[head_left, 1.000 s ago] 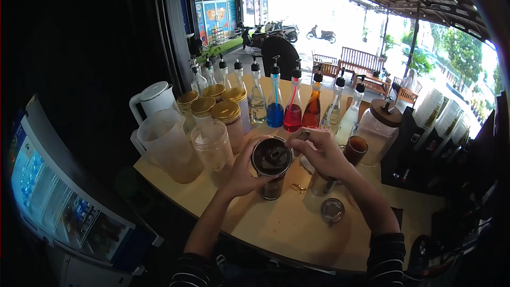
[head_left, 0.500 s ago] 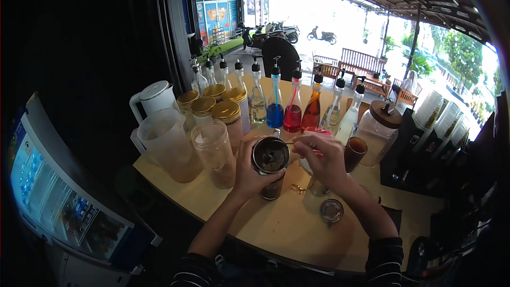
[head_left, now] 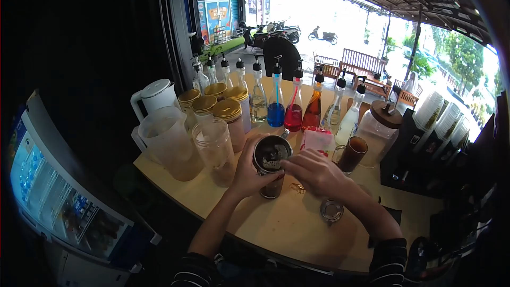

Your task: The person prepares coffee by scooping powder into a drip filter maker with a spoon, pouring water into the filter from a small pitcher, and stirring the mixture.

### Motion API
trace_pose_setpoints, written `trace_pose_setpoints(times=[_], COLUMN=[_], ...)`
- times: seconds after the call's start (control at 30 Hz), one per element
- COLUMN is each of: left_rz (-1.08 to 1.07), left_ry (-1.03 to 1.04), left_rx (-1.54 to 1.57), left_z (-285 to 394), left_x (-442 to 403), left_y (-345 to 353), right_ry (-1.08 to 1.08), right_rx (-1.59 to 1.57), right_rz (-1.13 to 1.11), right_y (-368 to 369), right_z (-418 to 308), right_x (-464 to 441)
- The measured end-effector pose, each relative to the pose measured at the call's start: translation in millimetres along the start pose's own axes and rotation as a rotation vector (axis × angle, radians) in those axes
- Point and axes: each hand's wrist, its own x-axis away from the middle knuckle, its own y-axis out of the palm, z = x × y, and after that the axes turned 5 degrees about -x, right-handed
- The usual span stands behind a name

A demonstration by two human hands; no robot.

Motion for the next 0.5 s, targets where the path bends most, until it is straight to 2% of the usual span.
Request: trace_pose_setpoints(times=[0.07,0.13,0.2,0.3,0.43,0.5], left_rz=[-0.017,-0.038,-0.056,-0.074,-0.096,-0.102], left_ry=[0.024,0.046,0.040,0.007,0.054,0.043], left_rx=[0.023,0.045,0.020,0.096,0.050,0.073], left_z=[-5,-8,-5,-8,-11,-13], left_x=[0,2,2,2,3,2], left_y=[-1,-2,-2,-5,-3,-6], right_ry=[-0.076,-0.064,-0.020,-0.081,-0.035,-0.038], right_rx=[-0.038,-0.029,0.042,-0.062,0.032,-0.037], right_rz=[-0.044,-0.068,0.032,-0.061,0.003,-0.028], right_y=[3,-1,0,-3,-4,-3], right_z=[-6,-3,2,-8,0,-4], right_x=[0,0,2,-1,0,0])
